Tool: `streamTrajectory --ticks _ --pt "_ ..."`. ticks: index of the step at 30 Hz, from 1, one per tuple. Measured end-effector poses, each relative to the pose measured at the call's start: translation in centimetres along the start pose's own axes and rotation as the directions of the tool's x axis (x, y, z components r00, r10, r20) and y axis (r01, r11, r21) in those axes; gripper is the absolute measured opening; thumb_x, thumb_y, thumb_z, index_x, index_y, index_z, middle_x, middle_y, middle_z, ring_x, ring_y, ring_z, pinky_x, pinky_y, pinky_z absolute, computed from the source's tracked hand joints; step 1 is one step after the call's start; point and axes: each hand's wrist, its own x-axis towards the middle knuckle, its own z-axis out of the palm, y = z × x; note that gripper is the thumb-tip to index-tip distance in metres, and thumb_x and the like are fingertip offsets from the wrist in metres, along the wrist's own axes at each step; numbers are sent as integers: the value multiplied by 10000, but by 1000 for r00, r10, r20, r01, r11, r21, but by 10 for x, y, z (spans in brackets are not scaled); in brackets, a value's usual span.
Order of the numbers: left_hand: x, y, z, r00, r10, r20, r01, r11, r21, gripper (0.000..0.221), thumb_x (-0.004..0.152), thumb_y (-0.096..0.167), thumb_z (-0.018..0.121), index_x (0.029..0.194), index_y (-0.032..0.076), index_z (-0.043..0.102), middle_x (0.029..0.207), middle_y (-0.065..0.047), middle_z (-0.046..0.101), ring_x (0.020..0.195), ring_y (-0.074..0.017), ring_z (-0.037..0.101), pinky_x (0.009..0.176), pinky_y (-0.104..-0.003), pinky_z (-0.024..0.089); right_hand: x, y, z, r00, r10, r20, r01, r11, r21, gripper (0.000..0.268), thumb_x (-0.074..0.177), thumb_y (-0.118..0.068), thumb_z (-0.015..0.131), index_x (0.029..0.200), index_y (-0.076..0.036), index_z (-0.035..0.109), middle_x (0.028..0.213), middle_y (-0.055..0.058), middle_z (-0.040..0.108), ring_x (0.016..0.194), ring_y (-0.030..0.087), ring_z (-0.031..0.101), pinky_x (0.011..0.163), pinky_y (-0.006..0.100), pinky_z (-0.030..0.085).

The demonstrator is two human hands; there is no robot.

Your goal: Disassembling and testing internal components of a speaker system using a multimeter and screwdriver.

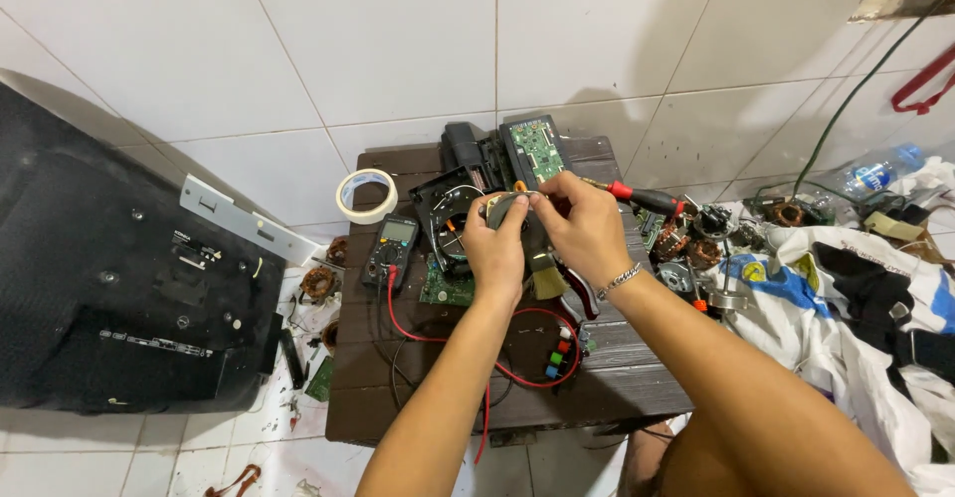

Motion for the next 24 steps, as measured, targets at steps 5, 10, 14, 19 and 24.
streamTrajectory --ticks 5,10,14,19,24 --pt "4 -9 4 995 -66 72 70 997 -45 169 854 197 752 990 97 745 808 -34 667 753 -128 621 607 -279 560 6 11 -8 992 114 61 -117 992 45 104 928 -243 746 989 -161 769 790 81 753 795 261 733 727 375 562" --pt "-2 -6 16 978 -66 198 73 997 -30 325 966 360 648 1098 69 705 1132 -113 689 1095 -198 592 979 -382 487 11 36 -13 968 224 115 -239 960 146 164 916 -258 756 1055 -176 782 789 79 752 770 186 695 724 352 555" --pt "-5 -13 29 966 -23 256 5 997 73 372 1004 447 577 1068 101 699 1110 -90 679 1096 -188 576 982 -363 459 11 54 -12 955 286 76 -294 947 132 204 864 -255 806 987 -101 756 771 117 733 764 256 696 724 382 539" --pt "0 -23 34 974 -30 225 18 998 59 330 984 421 622 1047 111 717 1081 -86 697 1072 -191 625 955 -369 507 15 71 -19 954 269 133 -289 942 172 121 879 -253 795 972 -178 783 760 23 726 767 154 668 725 315 540" --pt "11 -12 37 978 -59 200 84 990 -117 339 995 387 628 1018 56 699 940 -95 685 899 -198 652 803 -368 583 31 62 -15 947 243 208 -301 898 321 170 893 -198 761 1058 -164 782 787 17 718 738 122 653 643 287 555"
